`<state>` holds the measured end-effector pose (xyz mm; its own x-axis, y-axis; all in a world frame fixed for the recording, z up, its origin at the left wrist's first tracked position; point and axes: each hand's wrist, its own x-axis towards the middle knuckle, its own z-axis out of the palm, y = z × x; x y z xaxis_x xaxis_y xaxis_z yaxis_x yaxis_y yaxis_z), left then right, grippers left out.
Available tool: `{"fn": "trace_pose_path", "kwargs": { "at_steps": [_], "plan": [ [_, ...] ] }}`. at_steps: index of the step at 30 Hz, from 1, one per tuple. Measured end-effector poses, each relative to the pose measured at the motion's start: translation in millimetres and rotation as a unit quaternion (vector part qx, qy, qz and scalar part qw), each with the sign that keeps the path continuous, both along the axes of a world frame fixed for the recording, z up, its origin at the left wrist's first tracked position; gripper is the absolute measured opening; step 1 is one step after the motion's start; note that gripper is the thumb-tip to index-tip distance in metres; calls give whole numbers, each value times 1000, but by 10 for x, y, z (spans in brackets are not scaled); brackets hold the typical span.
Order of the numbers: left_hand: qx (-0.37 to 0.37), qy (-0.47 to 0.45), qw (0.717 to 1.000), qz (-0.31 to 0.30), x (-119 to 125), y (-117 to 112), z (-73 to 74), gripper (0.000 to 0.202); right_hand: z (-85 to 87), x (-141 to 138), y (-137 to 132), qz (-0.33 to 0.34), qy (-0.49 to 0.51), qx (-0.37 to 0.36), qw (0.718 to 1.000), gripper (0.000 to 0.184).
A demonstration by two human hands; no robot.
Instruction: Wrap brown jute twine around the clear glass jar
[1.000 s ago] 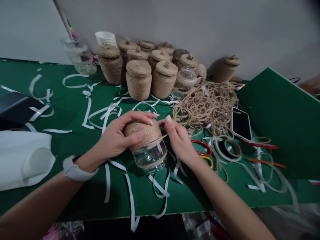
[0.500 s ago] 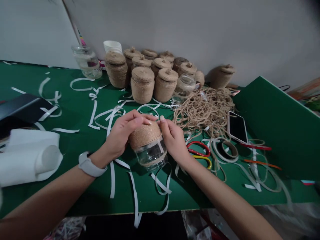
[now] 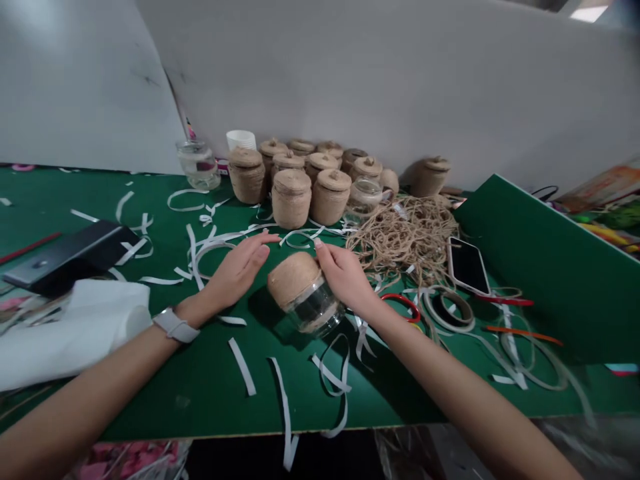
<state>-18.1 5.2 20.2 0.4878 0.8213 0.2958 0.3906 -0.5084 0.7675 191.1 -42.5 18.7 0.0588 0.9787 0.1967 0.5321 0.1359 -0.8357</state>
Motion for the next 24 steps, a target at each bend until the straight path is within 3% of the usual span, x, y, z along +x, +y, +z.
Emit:
{"fn": "trace_pose_path", "kwargs": {
  "at_steps": [3, 6, 12, 19, 24],
  "plan": [
    [7, -1, 996, -93, 8, -18, 145, 64, 89, -75, 39, 15, -59, -5, 998, 46],
    [-22, 22, 987, -161, 90, -84, 146, 72, 149, -115, 96, 57, -106, -7, 993, 40],
    [-80, -50, 990, -101, 114, -143, -89, 61, 69, -42, 216, 125, -73, -48, 988, 44],
    [-74, -37, 989, -119, 189, -100, 14, 52, -40, -10, 270, 142, -61, 14, 988, 34],
    [-83, -83, 988, -97, 257, -121, -24, 51, -46, -35, 218, 112, -41, 21, 993, 32]
  ]
}}
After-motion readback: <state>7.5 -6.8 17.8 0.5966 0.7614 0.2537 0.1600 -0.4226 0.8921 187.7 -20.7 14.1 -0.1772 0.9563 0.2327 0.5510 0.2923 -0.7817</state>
